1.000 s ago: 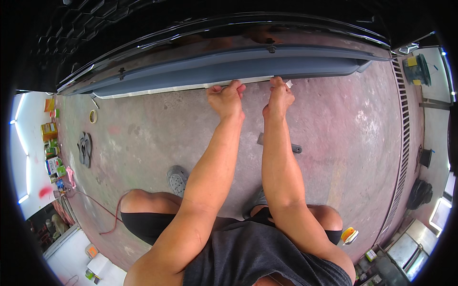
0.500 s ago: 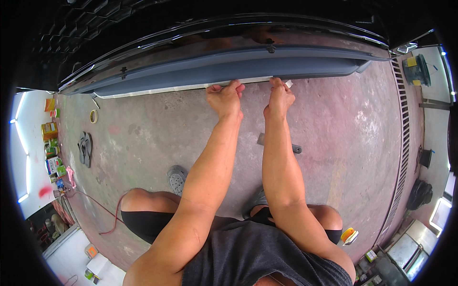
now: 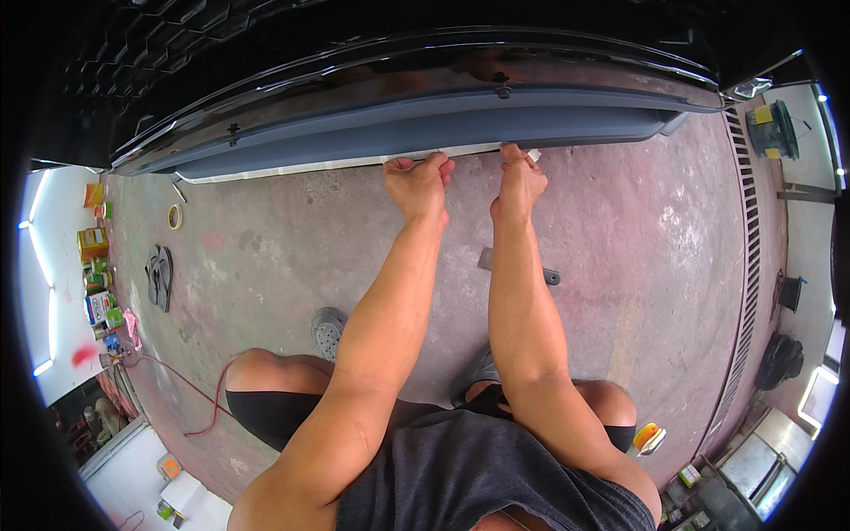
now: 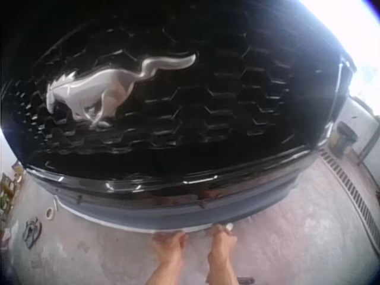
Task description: The person kneels in front of a car and applies strips of masking tape along the lower edge of the front bumper. They repeatedly tear tape from a roll and press it onto the bumper surface.
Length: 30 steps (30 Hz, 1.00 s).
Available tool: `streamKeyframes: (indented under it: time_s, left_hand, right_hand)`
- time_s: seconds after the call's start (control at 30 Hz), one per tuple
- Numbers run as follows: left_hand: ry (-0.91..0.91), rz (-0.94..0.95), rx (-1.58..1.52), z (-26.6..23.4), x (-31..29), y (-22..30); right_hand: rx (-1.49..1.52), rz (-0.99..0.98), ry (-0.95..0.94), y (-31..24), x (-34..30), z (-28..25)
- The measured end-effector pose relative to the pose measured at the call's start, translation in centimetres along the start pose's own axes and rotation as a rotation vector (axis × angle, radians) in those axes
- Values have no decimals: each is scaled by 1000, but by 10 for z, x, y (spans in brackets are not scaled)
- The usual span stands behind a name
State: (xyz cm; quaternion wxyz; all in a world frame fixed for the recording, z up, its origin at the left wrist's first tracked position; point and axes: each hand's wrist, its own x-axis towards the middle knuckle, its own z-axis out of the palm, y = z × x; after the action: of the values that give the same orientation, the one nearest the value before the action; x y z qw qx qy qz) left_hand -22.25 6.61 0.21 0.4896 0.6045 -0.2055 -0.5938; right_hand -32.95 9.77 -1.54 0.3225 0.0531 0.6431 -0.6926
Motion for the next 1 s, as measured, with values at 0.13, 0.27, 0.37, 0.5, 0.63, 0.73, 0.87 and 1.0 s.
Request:
streamKeyframes:
  time_s: [0.13, 0.27, 0.37, 0.5, 0.63, 0.73, 0.87, 1.0]
  left_hand:
    - [11, -7, 20, 2, -3, 3]
    - [29, -5, -39, 4, -1, 1]
    - [36, -12, -28, 5, -1, 0]
    - [38, -20, -29, 6, -2, 0]
    - [31, -13, -57, 4, 0, -2]
    - [36, -25, -56, 5, -1, -2]
    - [33, -15, -42, 6, -2, 0]
    - [44, -6, -37, 6, 0, -1]
  right_hand:
    - [15, -5, -8, -1, -1, 0]
    - [34, 19, -6, -2, -1, 1]
    - [68, 17, -11, -1, 3, 1]
    - [76, -7, -31, 2, 4, 1]
    - [79, -16, -47, 4, 2, 1]
    - [79, -5, -43, 4, 4, 0]
    - [58, 16, -34, 2, 3, 0]
    - [85, 3, -18, 1, -1, 2]
